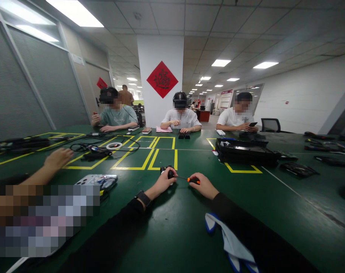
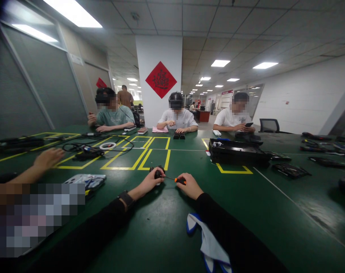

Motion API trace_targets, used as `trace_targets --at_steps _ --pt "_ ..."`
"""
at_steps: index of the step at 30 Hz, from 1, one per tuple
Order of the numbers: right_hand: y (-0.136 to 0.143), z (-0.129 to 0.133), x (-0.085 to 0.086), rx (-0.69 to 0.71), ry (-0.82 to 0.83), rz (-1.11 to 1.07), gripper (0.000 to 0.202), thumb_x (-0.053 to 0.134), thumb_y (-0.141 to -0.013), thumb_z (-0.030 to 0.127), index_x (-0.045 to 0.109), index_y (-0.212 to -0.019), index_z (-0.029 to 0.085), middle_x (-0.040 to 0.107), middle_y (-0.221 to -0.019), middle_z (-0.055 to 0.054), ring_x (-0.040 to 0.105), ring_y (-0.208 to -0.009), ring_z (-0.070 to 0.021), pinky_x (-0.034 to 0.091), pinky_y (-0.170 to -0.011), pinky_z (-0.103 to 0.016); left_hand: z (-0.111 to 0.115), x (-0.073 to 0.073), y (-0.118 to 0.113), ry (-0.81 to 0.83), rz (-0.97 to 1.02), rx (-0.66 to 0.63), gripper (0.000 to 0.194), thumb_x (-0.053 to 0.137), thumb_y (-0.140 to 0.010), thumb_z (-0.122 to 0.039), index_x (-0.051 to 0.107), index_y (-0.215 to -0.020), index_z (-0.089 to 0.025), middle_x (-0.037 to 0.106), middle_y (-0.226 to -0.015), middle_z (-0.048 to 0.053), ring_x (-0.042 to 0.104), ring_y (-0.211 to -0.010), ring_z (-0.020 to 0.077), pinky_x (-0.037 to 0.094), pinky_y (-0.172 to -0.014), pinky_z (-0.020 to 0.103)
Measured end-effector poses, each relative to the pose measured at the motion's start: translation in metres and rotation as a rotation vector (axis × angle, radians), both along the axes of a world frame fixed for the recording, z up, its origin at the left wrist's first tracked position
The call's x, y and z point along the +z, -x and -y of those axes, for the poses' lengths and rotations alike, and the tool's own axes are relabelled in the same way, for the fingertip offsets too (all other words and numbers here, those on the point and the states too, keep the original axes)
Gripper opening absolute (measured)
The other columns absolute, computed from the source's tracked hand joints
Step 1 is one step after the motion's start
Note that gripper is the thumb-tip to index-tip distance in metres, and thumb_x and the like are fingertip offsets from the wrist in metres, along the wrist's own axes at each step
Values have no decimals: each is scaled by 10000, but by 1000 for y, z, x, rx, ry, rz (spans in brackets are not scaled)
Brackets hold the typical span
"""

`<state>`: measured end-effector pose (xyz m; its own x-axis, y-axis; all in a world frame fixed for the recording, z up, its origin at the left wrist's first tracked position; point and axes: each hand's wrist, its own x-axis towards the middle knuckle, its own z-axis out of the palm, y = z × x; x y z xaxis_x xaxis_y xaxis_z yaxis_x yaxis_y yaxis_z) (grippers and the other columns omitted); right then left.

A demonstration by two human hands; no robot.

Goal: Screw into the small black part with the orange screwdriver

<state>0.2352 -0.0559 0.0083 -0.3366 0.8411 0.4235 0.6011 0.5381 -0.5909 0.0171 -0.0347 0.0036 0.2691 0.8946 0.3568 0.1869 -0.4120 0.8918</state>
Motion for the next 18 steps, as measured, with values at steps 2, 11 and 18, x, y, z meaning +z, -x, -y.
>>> trace_targets --at_steps 2,11,18 --pt "-3 -2 2 6 32 -6 184 496 -752 248 588 -892 173 560 -891 -39 495 -859 -156 376 -793 -297 0 -1 0 -1 5 -8 235 551 -636 -145 484 -858 -181 570 -852 3 530 -789 125 421 -722 263" --pt "-17 -5 9 129 18 84 163 469 -780 217 605 -855 168 574 -884 -54 509 -848 -159 375 -812 -303 -3 -3 0 -32 11 -2 230 553 -633 -132 490 -849 -176 567 -837 5 525 -788 123 404 -751 267" --pt "-10 2 5 134 21 -52 147 541 -727 212 505 -864 171 584 -817 -9 543 -741 -131 413 -706 -266 -3 -3 0 -10 28 12 231 543 -633 -124 483 -849 -176 569 -838 7 526 -775 121 409 -725 259"
